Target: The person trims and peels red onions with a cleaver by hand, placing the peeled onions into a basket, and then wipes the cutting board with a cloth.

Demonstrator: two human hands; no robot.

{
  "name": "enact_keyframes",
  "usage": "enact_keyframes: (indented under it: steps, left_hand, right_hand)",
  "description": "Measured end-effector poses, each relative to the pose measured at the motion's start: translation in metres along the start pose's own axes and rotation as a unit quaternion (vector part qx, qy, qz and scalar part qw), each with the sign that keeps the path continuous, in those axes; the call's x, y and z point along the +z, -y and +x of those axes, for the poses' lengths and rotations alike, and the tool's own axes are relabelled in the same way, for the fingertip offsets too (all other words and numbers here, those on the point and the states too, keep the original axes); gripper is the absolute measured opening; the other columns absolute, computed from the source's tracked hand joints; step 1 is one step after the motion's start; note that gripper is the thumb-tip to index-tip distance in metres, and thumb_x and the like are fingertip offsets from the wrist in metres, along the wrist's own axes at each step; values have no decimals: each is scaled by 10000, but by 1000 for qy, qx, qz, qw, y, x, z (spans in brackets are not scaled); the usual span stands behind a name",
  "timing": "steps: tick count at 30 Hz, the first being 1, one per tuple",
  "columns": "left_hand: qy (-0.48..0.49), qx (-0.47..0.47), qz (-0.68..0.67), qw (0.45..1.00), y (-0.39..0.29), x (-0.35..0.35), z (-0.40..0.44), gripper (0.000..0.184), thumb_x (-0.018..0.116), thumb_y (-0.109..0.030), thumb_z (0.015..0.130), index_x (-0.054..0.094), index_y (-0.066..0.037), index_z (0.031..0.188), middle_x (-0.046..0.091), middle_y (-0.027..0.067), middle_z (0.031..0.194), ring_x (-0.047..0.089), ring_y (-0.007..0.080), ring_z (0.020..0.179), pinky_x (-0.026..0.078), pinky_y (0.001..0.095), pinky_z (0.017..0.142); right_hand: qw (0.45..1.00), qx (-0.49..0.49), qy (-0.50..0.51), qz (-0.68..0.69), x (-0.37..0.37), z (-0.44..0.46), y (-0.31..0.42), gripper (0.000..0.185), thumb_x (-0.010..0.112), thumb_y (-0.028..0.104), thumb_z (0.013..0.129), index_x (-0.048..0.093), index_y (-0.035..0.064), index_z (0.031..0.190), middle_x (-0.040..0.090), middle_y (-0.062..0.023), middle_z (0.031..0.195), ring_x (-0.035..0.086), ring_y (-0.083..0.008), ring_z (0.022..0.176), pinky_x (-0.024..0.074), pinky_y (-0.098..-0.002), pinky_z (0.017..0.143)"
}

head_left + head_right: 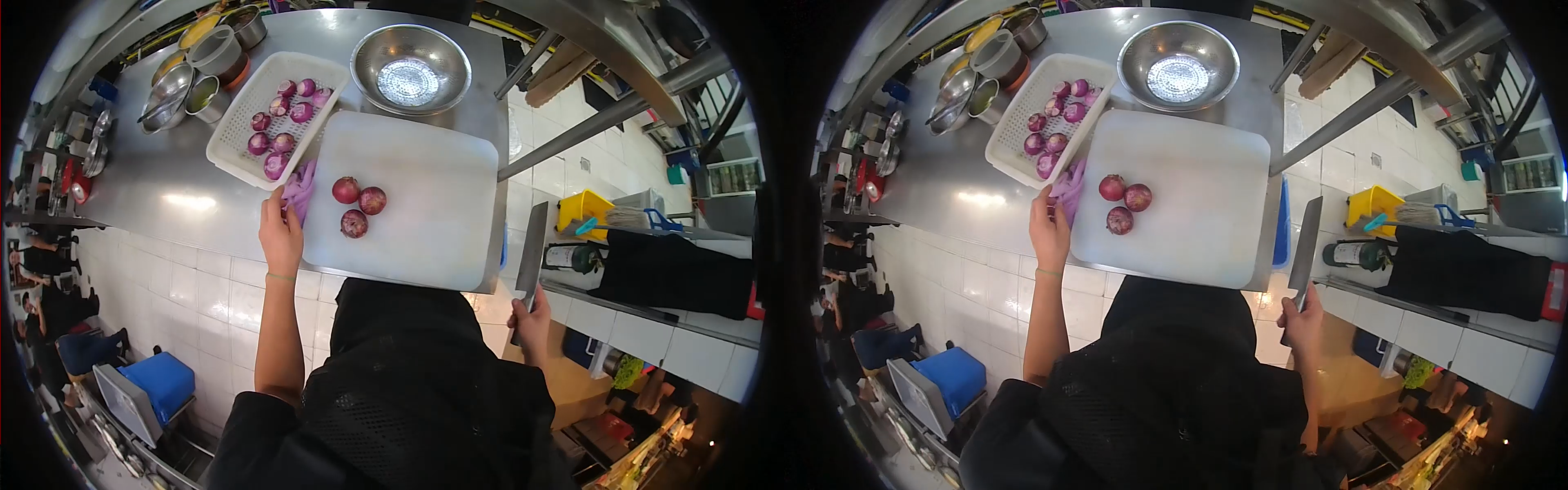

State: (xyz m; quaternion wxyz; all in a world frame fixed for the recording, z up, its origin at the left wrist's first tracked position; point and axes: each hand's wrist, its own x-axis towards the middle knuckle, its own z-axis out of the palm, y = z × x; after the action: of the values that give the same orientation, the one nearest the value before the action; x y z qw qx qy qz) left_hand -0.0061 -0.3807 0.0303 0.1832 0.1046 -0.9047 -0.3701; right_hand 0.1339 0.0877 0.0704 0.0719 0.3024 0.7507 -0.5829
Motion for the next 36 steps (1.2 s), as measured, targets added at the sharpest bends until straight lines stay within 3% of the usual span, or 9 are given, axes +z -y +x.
enact_keyframes:
  steps: [6,12,17,20,22,25,30,32,36]
  left_hand:
    - [25,196,13,980,-57,24,-6,380,689,-45,886,625,-53,1260,628,140,1096,629,342,1012,522,435,877]
    - [231,359,348,834,-95,77,4,201,693,-106,815,708,-69,1012,628,106,1113,557,323,1108,471,465,975]
    - [279,382,372,799,-103,87,26,197,671,-79,815,699,-65,1009,635,101,1023,588,305,1014,529,436,859]
    - [332,352,197,853,-136,84,21,253,701,-81,817,690,-46,1067,652,98,1031,621,288,1001,555,384,814]
    - [398,111,-163,896,-158,101,-2,340,747,-77,824,675,-31,1153,656,98,1107,641,265,1032,555,347,851]
    - [341,6,-366,866,-156,162,-62,397,775,-64,839,664,-22,1219,644,111,1168,654,251,1042,545,335,897]
    - [225,96,-292,925,-161,189,-96,402,777,-50,846,655,-2,1226,637,132,1179,659,258,1037,547,341,918]
    - [224,129,-259,931,-160,188,-95,408,783,-64,854,657,-2,1237,645,142,1178,659,269,1054,547,347,920]
    - [232,109,-268,928,-163,189,-93,427,790,-83,855,658,1,1252,651,150,1176,661,278,1064,547,354,921]
  right_hand:
    - [975,-188,-116,36,17,-5,-11,695,640,22,949,341,41,1576,577,-21,733,532,-110,515,454,-271,494]
    - [992,-109,-15,61,-1,18,5,75,537,114,1050,512,46,1070,518,-13,654,518,-97,494,438,-257,460]
    - [992,-79,37,93,-10,18,22,169,481,176,1080,548,45,1163,517,-23,612,500,-104,469,415,-252,449]
    - [991,-50,77,103,-21,17,21,155,498,172,1079,543,58,1174,541,-24,654,544,-124,492,441,-268,458]
    - [990,-48,89,98,-30,17,16,177,494,124,1064,544,48,1216,548,-22,664,540,-113,514,451,-266,492]
    - [988,-22,133,73,-29,15,19,262,489,73,1043,536,48,1300,532,-8,690,496,-87,550,435,-253,513]
    - [982,-76,170,-12,-21,17,33,267,496,89,1046,531,31,1304,517,-2,674,513,-90,580,424,-276,535]
    - [962,-122,189,-155,-18,24,36,314,525,139,1031,515,50,1332,661,-239,830,661,-430,786,499,-498,722]
    - [957,-115,195,-182,-6,22,60,316,518,154,1024,520,61,1326,654,-327,921,620,-535,900,476,-572,780]
